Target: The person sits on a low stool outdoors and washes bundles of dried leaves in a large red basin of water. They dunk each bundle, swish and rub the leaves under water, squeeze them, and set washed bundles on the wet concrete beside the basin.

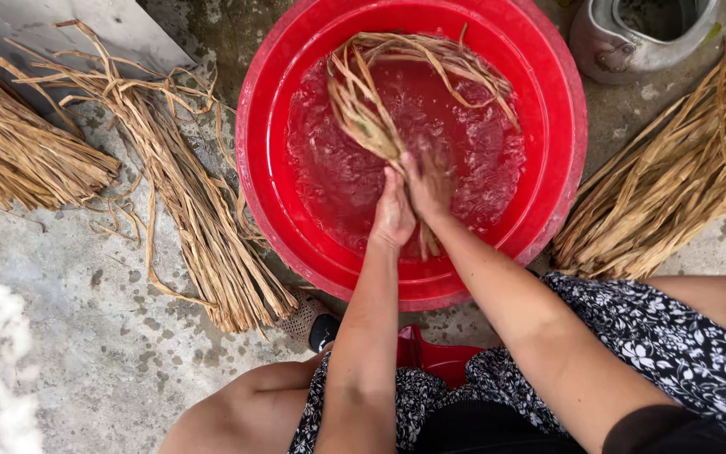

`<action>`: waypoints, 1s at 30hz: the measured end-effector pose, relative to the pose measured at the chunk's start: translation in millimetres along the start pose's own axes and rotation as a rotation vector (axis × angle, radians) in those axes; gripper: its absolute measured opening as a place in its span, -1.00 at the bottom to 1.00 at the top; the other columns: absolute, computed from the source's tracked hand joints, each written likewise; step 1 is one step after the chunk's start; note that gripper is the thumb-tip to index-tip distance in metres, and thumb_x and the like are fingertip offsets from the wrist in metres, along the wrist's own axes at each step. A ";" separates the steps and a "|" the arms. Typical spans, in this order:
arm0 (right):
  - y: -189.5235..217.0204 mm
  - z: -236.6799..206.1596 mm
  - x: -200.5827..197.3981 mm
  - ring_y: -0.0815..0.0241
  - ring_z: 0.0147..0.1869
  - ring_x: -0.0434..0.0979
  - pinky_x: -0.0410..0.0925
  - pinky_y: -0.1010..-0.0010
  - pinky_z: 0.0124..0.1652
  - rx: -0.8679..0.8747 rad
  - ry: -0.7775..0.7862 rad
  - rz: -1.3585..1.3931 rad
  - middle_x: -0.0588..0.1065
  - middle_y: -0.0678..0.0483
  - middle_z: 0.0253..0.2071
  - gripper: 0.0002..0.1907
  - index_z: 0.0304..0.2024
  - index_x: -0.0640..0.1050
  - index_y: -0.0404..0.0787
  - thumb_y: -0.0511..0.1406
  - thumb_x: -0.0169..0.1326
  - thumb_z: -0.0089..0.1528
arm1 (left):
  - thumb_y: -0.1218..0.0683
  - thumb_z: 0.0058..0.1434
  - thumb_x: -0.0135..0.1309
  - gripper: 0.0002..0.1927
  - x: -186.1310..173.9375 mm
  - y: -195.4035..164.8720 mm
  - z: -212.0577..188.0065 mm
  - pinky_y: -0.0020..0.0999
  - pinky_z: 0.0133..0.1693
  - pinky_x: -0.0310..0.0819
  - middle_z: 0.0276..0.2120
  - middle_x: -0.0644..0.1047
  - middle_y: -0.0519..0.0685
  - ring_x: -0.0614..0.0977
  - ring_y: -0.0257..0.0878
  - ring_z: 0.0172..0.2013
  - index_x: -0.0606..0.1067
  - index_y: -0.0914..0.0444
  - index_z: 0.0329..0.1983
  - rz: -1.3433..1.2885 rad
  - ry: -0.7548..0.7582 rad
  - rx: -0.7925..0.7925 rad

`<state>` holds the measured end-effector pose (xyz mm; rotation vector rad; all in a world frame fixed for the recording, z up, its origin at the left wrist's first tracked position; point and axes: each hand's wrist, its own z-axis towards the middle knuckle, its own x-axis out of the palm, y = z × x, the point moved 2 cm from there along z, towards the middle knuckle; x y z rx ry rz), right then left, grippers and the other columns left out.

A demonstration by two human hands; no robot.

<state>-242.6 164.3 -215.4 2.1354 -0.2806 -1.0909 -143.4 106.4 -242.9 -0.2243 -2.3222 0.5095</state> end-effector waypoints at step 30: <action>31.1 -17.8 7.9 0.46 -0.44 0.47 0.34 0.65 -0.59 -0.098 0.071 0.402 0.60 0.11 -0.18 -0.41 0.32 0.42 -0.04 0.10 -0.26 0.41 | -0.60 0.09 -0.15 0.17 -3.0 11.2 18.0 0.11 0.43 0.01 0.51 0.08 0.11 0.09 0.02 0.49 -0.08 0.15 0.57 0.015 0.056 0.085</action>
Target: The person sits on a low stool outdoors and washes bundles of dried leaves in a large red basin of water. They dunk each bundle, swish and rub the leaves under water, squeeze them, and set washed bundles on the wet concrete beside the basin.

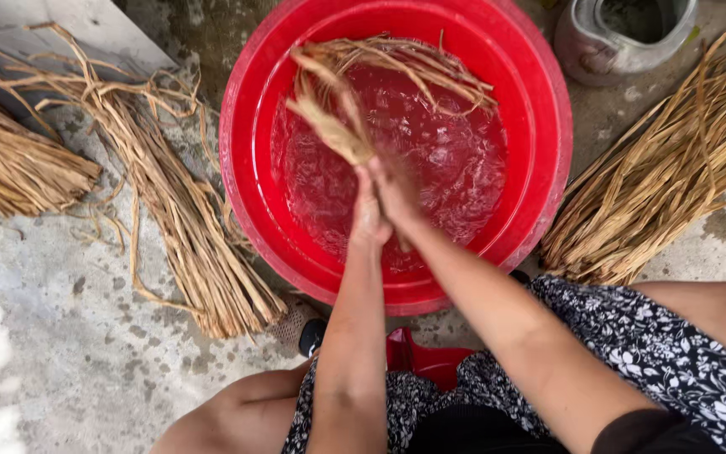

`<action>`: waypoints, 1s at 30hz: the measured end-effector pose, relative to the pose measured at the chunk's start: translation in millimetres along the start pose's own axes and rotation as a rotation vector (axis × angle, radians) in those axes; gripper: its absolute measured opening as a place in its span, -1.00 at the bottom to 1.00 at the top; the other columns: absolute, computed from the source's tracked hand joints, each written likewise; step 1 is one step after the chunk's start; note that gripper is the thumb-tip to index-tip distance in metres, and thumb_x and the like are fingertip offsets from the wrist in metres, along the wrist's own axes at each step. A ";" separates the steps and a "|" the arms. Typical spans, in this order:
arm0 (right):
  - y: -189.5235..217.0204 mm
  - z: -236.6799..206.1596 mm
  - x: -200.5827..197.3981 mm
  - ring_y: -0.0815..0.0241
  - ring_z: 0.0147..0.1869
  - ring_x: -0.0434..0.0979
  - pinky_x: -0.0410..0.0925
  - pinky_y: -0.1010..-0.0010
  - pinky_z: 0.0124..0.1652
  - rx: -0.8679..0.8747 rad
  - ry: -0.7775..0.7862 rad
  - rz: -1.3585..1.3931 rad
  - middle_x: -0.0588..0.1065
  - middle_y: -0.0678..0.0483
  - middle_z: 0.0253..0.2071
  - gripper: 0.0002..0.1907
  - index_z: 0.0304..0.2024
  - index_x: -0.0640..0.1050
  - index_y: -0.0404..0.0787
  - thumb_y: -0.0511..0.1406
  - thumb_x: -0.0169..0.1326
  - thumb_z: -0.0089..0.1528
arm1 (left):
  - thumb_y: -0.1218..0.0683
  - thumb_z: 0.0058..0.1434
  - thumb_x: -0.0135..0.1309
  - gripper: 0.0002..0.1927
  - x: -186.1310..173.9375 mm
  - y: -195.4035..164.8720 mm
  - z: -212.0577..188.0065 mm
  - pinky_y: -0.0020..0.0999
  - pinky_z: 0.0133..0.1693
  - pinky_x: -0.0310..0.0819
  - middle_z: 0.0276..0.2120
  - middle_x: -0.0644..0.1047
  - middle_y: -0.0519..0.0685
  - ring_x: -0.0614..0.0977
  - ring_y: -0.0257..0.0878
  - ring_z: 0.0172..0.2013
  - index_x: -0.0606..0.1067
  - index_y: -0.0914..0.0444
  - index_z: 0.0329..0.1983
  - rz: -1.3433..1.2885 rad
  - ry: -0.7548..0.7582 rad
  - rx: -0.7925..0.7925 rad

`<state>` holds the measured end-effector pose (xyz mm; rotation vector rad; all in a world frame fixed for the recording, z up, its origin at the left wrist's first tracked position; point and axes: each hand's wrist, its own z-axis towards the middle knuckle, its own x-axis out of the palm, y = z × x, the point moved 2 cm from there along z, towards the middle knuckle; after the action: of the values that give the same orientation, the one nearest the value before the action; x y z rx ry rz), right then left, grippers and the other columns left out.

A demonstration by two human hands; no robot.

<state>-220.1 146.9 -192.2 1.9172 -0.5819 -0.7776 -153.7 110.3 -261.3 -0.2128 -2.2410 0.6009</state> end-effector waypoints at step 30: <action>27.0 -26.4 31.3 -0.16 0.68 -0.45 -0.42 -0.44 0.43 -0.096 0.165 -0.418 -0.32 0.16 0.63 -0.19 0.56 -0.13 0.29 0.29 -0.44 0.31 | -0.58 0.16 -0.36 -0.01 38.2 -57.9 -25.3 0.23 0.36 -0.21 0.53 -0.09 0.08 -0.10 0.02 0.50 -0.06 0.10 0.46 -0.178 -0.018 0.243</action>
<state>-181.5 129.7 -167.4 2.0153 -0.0376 -0.8772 -158.6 81.4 -193.5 0.1144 -2.1516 0.7718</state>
